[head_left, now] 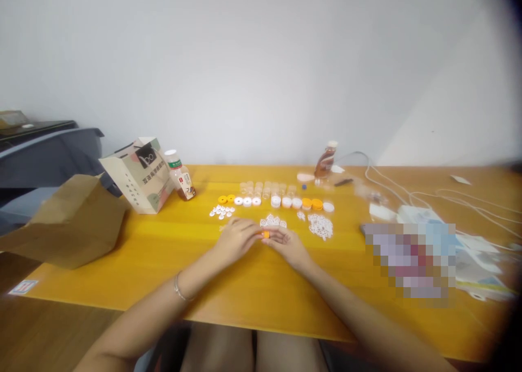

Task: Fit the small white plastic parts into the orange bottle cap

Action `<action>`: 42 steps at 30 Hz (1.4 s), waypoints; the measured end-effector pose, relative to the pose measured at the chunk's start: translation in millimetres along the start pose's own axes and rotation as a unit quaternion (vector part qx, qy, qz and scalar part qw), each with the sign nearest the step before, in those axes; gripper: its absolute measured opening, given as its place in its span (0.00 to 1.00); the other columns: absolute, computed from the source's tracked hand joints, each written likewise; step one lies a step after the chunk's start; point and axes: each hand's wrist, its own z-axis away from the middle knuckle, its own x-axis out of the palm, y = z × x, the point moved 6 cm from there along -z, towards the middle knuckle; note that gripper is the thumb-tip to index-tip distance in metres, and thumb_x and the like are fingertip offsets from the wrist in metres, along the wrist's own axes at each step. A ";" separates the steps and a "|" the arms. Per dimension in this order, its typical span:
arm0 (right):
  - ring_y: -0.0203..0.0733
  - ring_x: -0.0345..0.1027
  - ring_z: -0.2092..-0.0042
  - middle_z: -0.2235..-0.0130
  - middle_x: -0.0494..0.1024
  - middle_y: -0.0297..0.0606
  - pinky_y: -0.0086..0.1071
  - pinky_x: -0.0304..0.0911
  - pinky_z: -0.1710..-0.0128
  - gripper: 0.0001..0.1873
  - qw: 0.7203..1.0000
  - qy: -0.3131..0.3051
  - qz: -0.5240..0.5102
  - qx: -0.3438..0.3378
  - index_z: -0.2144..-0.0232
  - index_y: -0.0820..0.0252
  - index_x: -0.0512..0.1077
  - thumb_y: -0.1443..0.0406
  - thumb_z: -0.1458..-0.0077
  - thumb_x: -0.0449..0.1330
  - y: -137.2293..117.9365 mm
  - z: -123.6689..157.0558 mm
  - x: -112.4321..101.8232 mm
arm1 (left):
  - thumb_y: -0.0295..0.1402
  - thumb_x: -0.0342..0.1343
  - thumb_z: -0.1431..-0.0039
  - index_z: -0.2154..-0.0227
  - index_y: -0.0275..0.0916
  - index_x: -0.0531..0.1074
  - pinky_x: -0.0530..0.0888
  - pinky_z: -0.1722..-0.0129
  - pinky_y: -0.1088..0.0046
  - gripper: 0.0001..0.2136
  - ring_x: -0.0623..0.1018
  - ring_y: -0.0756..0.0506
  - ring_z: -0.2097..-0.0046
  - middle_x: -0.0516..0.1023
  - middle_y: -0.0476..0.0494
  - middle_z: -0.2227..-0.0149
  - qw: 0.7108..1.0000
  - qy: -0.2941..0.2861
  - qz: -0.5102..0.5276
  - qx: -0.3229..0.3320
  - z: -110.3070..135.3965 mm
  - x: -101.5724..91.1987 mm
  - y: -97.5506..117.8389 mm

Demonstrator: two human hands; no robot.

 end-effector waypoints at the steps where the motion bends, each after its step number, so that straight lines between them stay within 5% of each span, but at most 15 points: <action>1: 0.40 0.71 0.62 0.66 0.77 0.37 0.38 0.63 0.55 0.15 1.000 0.010 0.007 0.005 0.66 0.58 0.72 0.63 0.61 0.64 0.8 -1.7 -1.9 | 0.35 0.46 0.42 0.64 0.40 0.70 0.64 0.62 0.72 0.09 0.71 0.48 0.62 0.73 0.45 0.64 1.000 -0.016 0.017 -0.015 -1.9 -2.4 -12.7; 5: 0.42 0.71 0.62 0.65 0.78 0.38 0.40 0.63 0.55 0.17 0.998 0.045 0.024 0.026 0.66 0.58 0.72 0.62 0.63 0.65 9.0 -4.5 -10.8 | 0.34 0.48 0.45 0.68 0.40 0.72 0.65 0.66 0.75 0.08 0.72 0.48 0.65 0.74 0.45 0.67 0.990 -0.103 -0.003 -0.092 -1.3 -4.8 -70.3; 8: 0.43 0.71 0.61 0.64 0.78 0.39 0.41 0.62 0.54 0.17 0.998 0.057 0.027 0.029 0.66 0.58 0.72 0.61 0.63 0.64 13.4 -3.7 -15.1 | 0.33 0.51 0.48 0.70 0.42 0.74 0.64 0.67 0.75 0.07 0.72 0.47 0.65 0.74 0.47 0.68 0.987 -0.142 -0.013 -0.079 3.4 2.6 -90.5; 15: 0.43 0.71 0.61 0.64 0.78 0.39 0.43 0.62 0.54 0.17 0.998 0.052 0.030 0.014 0.66 0.58 0.71 0.60 0.62 0.64 12.1 -2.0 -16.0 | 0.31 0.53 0.50 0.75 0.42 0.74 0.63 0.69 0.75 0.05 0.72 0.48 0.67 0.75 0.48 0.73 0.989 -0.144 -0.003 -0.038 6.7 20.9 -89.0; 28: 0.43 0.70 0.59 0.62 0.76 0.41 0.42 0.62 0.54 0.17 0.998 0.047 0.031 0.014 0.65 0.59 0.70 0.61 0.61 0.64 10.3 1.3 -15.6 | 0.27 0.49 0.49 0.76 0.38 0.72 0.62 0.67 0.72 0.07 0.70 0.47 0.68 0.72 0.45 0.75 0.992 -0.095 -0.070 -0.044 7.0 18.7 -84.3; 32: 0.42 0.70 0.60 0.63 0.77 0.41 0.41 0.62 0.54 0.18 0.998 0.040 0.033 0.021 0.65 0.59 0.71 0.60 0.61 0.64 10.5 1.6 -13.8 | 0.29 0.48 0.46 0.71 0.38 0.71 0.63 0.66 0.73 0.07 0.70 0.48 0.66 0.73 0.45 0.72 0.997 -0.035 -0.048 -0.039 2.9 13.7 -62.8; 38: 0.41 0.70 0.60 0.64 0.77 0.39 0.41 0.62 0.54 0.18 0.999 0.011 0.014 0.028 0.64 0.58 0.70 0.60 0.61 0.64 9.3 2.6 -9.2 | 0.30 0.46 0.42 0.63 0.40 0.68 0.63 0.64 0.73 0.08 0.71 0.51 0.64 0.74 0.46 0.66 0.995 0.008 0.037 0.096 3.0 10.9 4.8; 42: 0.41 0.70 0.61 0.64 0.77 0.38 0.41 0.62 0.54 0.18 1.000 0.005 0.005 0.023 0.65 0.57 0.70 0.60 0.62 0.64 7.3 4.0 -7.6 | 0.30 0.45 0.41 0.63 0.40 0.68 0.62 0.65 0.73 0.08 0.71 0.51 0.64 0.74 0.46 0.65 0.994 0.010 0.010 0.107 4.2 11.8 12.7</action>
